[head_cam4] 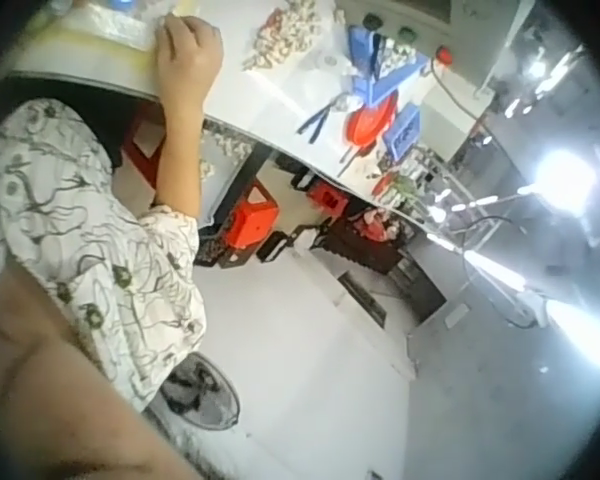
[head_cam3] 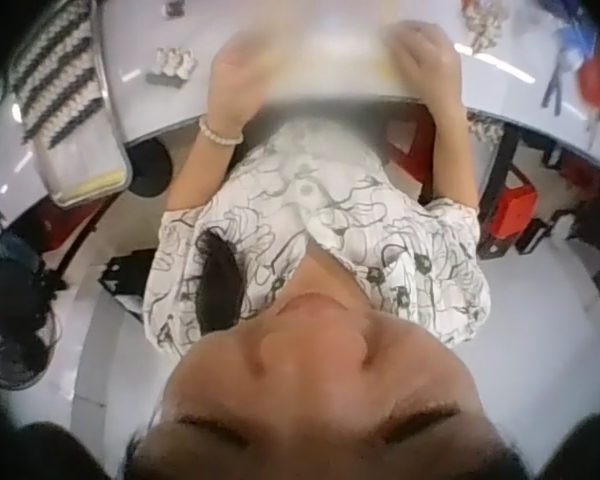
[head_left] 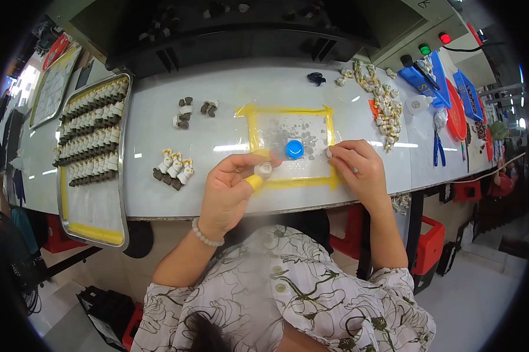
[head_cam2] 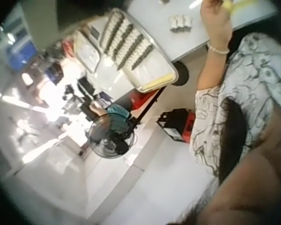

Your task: The person assembles plastic figurines at an assembly bench by applying glue from a glue bottle, then sorts the completed figurines into sorting trays and plastic bags.

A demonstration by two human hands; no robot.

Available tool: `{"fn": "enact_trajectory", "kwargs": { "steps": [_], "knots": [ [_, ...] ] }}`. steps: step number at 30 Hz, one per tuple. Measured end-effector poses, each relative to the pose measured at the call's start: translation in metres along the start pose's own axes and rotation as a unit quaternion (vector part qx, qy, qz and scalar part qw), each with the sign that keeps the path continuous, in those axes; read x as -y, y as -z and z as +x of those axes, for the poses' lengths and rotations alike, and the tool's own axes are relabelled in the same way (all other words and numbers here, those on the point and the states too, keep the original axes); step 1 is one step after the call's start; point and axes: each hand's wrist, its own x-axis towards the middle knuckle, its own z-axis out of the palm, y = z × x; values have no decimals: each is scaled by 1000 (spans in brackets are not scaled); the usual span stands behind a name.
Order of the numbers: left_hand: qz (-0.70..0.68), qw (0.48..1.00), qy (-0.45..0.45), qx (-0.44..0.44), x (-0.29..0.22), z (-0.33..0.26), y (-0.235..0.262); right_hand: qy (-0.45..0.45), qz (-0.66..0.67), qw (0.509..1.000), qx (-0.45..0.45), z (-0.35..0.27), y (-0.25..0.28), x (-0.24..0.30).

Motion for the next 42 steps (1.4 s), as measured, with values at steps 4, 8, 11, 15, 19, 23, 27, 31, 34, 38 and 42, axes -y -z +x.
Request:
{"fn": "enact_trajectory", "kwargs": {
  "steps": [4, 8, 11, 15, 19, 23, 27, 31, 34, 38, 42],
  "knots": [
    [10, 1000, -2, -2, 3, 1, 2, -52, 18, 998, 4, 0, 0, 3],
    [16, 1000, 3, -7, 3, 1, 2, -63, 67, 996, 20, 7, -1, 8],
    [8, 1000, 3, -1, 3, 0, 3, -39, 106, 993, 23, 17, -7, 15],
    [6, 1000, 3, 16, 4, -1, 6, -16, 100, 993, 58, 30, -13, 24],
    [-20, 999, 21, -13, 3, 0, 4, 2, 60, 994, 90, 37, -15, 28],
    [-20, 999, 26, -16, 5, 0, 6, 36, 14, 992, 118, 41, -16, 29],
    [-15, 999, 14, -34, 6, -1, 4, 60, -2, 991, 122, 44, -16, 30],
    [-30, 999, 9, -39, 7, -1, 2, 9, 66, 993, 101, 39, -18, 27],
    [-47, 998, 17, -34, 8, -1, -1, -46, 129, 987, 87, 36, -18, 27],
    [-41, 998, 40, -36, 8, 1, -2, -114, 237, 960, 95, 36, -16, 29],
    [-47, 998, 44, -17, 8, 2, -2, -140, 340, 925, 93, 30, -17, 26]
  ]
}}
